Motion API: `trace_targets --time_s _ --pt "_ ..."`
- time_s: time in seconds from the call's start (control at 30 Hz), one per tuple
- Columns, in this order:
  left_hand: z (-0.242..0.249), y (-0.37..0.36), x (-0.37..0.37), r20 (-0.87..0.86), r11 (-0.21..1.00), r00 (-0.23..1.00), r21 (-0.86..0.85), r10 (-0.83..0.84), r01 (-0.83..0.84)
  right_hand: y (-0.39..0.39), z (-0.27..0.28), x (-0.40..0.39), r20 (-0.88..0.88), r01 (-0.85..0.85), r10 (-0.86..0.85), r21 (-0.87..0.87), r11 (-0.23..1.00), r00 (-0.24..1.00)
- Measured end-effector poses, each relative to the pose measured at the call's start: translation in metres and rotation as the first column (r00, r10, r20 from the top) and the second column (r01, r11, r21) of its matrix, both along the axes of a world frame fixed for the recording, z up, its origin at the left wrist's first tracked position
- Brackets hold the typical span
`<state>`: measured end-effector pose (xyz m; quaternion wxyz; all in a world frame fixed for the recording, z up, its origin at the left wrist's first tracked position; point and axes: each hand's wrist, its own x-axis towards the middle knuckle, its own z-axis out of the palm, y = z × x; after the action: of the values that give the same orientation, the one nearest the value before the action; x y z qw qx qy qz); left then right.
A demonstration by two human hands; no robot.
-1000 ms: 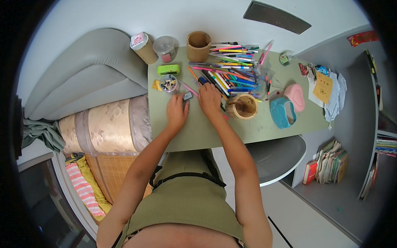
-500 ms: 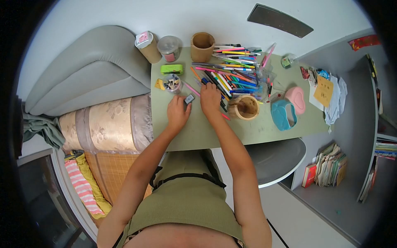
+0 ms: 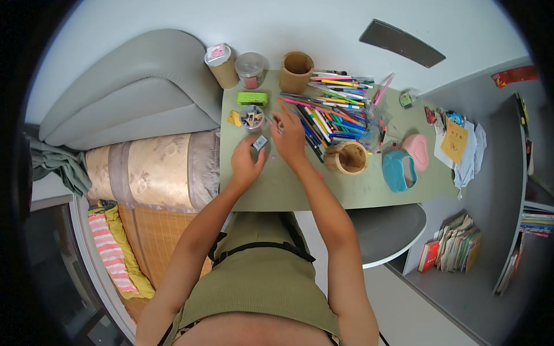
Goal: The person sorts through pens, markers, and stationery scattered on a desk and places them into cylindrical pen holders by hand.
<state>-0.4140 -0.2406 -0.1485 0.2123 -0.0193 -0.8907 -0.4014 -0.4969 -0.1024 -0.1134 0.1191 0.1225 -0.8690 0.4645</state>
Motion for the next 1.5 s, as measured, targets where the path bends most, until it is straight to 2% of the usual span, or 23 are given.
trace_targets --time_s 0.07,0.17,0.27,0.37,0.47,0.5,0.57,0.67,0.77,0.87,1.0,1.2,1.3,1.4,1.5 --pt "0.006 -0.011 0.006 -0.014 0.999 0.999 0.004 0.043 -0.043 -0.021 0.024 -0.001 0.067 -0.051 0.062 -0.157 0.986 0.996" --pt "0.012 -0.027 0.008 -0.024 0.995 0.995 0.017 0.1 -0.099 -0.041 0.017 -0.008 -0.045 -0.099 0.094 -0.123 0.987 0.995" --pt "0.025 -0.039 0.002 -0.034 0.991 0.991 0.03 0.131 -0.13 -0.048 0.012 -0.009 -0.114 -0.043 0.027 -0.136 0.99 0.993" --pt "0.041 -0.041 -0.012 -0.095 0.992 0.988 0.001 0.122 -0.122 -0.044 0.025 -0.004 0.019 -0.121 0.125 -0.133 0.984 0.992" --pt "0.045 -0.037 -0.029 -0.156 0.998 0.987 -0.038 0.05 -0.057 -0.043 0.015 -0.005 0.172 -0.17 0.23 -0.306 0.937 0.958" --pt "0.047 -0.036 -0.033 -0.171 0.998 0.985 -0.051 0.021 -0.03 -0.041 0.017 -0.006 0.193 -0.11 0.177 -0.315 0.943 0.965" --pt "0.05 -0.03 -0.038 -0.141 0.997 0.988 -0.046 0.062 -0.069 -0.039 0.02 -0.008 0.237 0.008 0.075 -0.331 0.944 0.969" --pt "0.043 -0.028 -0.042 -0.115 0.995 0.99 -0.038 0.088 -0.092 -0.034 0.021 -0.014 0.105 0.022 0.0 -0.206 0.978 0.994" --pt "0.034 -0.031 -0.041 -0.092 0.996 0.993 -0.031 0.08 -0.083 -0.036 0.025 -0.011 0.028 -0.07 0.073 -0.076 0.995 0.997" --pt "0.034 -0.033 -0.038 -0.057 0.998 0.996 -0.013 0.068 -0.068 -0.039 0.018 -0.013 -0.217 -0.134 0.15 0.091 0.987 0.965" --pt "0.033 -0.033 -0.035 -0.023 0.998 0.998 -0.006 0.064 -0.064 -0.042 0.016 -0.008 -0.228 -0.057 0.078 0.098 0.994 0.971" --pt "0.026 -0.02 -0.024 -0.169 0.989 0.98 -0.088 0.102 -0.118 -0.019 0.004 0.003 -0.169 0.052 -0.038 0.077 0.996 0.985" --pt "0.017 -0.006 -0.016 -0.174 0.987 0.982 -0.152 -0.068 0.041 0.006 -0.004 0.015 -0.081 0.117 -0.106 0.154 0.981 0.991" --pt "0.006 0.015 -0.012 -0.056 0.967 0.98 -0.183 -0.189 0.176 0.032 -0.014 0.031 -0.009 0.198 -0.203 0.257 0.946 0.979" --pt "-0.006 0.034 -0.012 -0.005 0.964 0.978 -0.17 -0.207 0.203 0.051 -0.029 0.046 0.002 0.23 -0.247 0.354 0.906 0.969"
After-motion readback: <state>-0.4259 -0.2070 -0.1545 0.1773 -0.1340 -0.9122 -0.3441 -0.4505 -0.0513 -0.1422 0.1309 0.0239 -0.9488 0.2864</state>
